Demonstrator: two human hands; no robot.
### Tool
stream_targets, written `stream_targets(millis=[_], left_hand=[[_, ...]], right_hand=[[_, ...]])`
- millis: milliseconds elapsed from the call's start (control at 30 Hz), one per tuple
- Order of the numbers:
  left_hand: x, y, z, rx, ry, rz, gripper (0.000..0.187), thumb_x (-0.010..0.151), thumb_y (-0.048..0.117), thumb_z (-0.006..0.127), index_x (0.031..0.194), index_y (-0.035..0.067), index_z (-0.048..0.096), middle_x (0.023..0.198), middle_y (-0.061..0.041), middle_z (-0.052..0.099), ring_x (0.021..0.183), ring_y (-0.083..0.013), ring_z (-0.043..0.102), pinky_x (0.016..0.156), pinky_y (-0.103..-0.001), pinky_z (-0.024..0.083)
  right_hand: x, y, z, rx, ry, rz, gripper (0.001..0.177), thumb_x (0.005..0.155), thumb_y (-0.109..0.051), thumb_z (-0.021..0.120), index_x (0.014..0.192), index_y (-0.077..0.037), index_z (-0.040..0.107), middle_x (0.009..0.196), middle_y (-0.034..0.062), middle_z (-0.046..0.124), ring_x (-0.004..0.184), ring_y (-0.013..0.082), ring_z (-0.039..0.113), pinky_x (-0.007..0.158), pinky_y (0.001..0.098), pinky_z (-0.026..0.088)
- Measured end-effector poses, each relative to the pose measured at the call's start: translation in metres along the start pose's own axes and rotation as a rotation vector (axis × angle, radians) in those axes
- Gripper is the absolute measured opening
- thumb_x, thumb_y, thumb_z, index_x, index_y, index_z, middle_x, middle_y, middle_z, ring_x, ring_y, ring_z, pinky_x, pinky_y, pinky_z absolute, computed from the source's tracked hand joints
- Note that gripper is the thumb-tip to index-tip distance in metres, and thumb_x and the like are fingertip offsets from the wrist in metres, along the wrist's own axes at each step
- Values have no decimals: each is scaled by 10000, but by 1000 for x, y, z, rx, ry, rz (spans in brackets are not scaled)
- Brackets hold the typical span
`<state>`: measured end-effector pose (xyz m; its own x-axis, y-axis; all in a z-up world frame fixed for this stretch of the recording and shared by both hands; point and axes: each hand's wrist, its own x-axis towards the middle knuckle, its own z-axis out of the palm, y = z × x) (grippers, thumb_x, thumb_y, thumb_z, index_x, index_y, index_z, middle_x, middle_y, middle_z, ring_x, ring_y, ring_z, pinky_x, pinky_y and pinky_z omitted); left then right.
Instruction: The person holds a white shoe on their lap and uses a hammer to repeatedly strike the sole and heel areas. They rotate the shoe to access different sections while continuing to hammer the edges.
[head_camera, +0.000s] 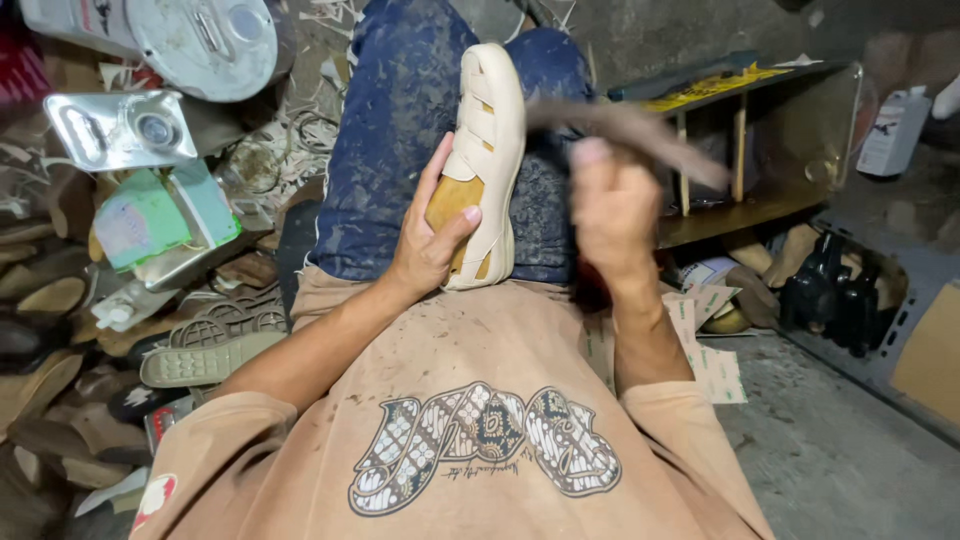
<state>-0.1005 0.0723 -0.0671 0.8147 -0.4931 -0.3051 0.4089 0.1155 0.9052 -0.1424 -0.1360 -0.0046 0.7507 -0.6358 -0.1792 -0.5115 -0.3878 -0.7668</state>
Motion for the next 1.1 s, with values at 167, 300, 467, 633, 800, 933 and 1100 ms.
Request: stream_targets(millis=[167, 300, 467, 633, 800, 933, 1100], left_hand=[[1, -4, 0, 14, 4, 1, 846, 915, 340, 731, 1632, 189, 307, 1598, -191, 434, 1463, -282, 418, 1231, -462, 319], [-1, -4, -2, 42, -5, 13, 841, 915, 341, 721, 1628, 169, 309, 1591, -226, 427, 1469, -324, 411, 1222, -484, 321], [-1, -5, -2, 18, -3, 36, 836, 927, 369, 725, 1631, 187, 312, 1602, -201, 425, 1470, -292, 411, 1233, -467, 318], [14, 13, 7, 12, 20, -3, 816, 903, 351, 733, 1605, 173, 356, 1540, -250, 469, 1422, -351, 468, 1197, -495, 362], [36, 7, 25, -492, 188, -95, 659, 978, 276, 693, 1563, 171, 409, 1376, -159, 616, 1143, -241, 663, 1016, -434, 576], [42, 7, 30, -512, 244, -122, 633, 967, 262, 701, 1537, 167, 444, 1286, -143, 661, 1050, -214, 695, 918, -409, 624], [42, 2, 31, -494, 285, -190, 531, 956, 292, 687, 1447, 147, 548, 1210, -134, 691, 981, -196, 665, 857, -374, 600]], right_hand=[[4, 2, 8, 363, 171, -224, 343, 1075, -227, 525, 849, 15, 615, 519, 72, 502, 377, 157, 510, 384, 261, 452], [-28, 17, 30, 203, 80, -260, 284, 1013, -92, 666, 776, 55, 613, 462, 163, 517, 372, 240, 554, 335, 332, 407], [-34, 7, 27, 362, 214, -156, 444, 1068, -288, 488, 709, -46, 591, 450, 7, 460, 370, 107, 475, 393, 244, 423], [-33, 4, 22, 112, 54, 17, 545, 1043, -340, 593, 552, -103, 599, 427, 24, 538, 445, 174, 561, 546, 326, 527], [2, -24, -17, 124, 290, -180, 371, 1060, -289, 595, 751, -103, 685, 567, 17, 633, 561, 124, 575, 594, 256, 487], [28, 15, -1, 403, 419, -501, 248, 1092, -175, 455, 991, 48, 499, 596, 176, 554, 417, 247, 594, 474, 341, 561], [13, 4, 33, 196, 151, -228, 461, 1060, -294, 607, 660, -66, 629, 463, 46, 540, 418, 179, 499, 504, 332, 492]])
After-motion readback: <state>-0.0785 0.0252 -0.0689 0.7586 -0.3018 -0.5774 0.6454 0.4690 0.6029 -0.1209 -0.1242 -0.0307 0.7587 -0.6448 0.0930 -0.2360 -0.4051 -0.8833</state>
